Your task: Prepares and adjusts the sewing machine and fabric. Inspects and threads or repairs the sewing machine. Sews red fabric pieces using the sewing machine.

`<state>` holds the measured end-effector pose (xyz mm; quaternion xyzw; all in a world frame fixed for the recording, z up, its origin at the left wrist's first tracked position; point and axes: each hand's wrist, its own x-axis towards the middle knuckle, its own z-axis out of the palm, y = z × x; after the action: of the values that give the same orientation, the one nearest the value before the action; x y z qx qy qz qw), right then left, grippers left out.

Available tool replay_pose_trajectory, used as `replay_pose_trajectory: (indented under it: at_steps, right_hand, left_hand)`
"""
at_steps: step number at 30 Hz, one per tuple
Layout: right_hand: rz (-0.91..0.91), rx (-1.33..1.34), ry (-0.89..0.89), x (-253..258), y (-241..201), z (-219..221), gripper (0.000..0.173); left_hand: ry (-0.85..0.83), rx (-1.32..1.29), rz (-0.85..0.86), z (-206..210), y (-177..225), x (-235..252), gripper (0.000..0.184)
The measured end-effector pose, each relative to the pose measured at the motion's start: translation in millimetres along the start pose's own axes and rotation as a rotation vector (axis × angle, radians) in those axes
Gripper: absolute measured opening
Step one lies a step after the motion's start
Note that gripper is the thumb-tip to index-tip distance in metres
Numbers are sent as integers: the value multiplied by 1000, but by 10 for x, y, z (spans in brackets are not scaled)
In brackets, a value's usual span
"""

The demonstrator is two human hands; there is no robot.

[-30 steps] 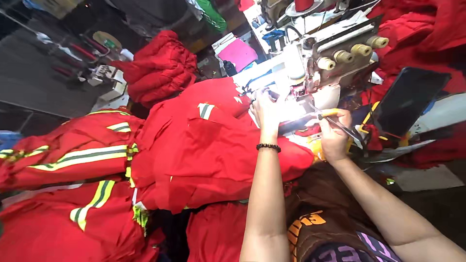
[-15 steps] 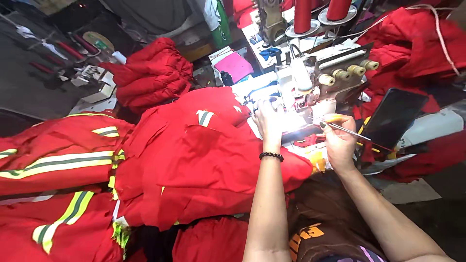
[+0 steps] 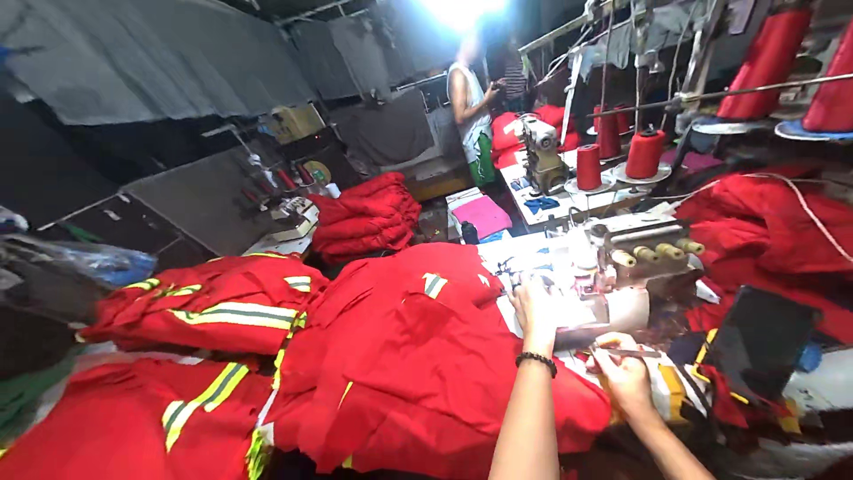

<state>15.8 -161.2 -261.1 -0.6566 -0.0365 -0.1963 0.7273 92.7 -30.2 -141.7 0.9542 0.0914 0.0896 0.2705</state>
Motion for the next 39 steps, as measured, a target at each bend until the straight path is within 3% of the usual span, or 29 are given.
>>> replay_pose_trajectory:
  at_steps: [6,39]
  right_hand:
    - [6,-247,-104,7,37,-51,21]
    - [-80,-340,-98,-24,52,-62,18]
  left_hand:
    - [15,5,1,32,-19,-36,45]
    - [20,4,54,24,-33,-64,39]
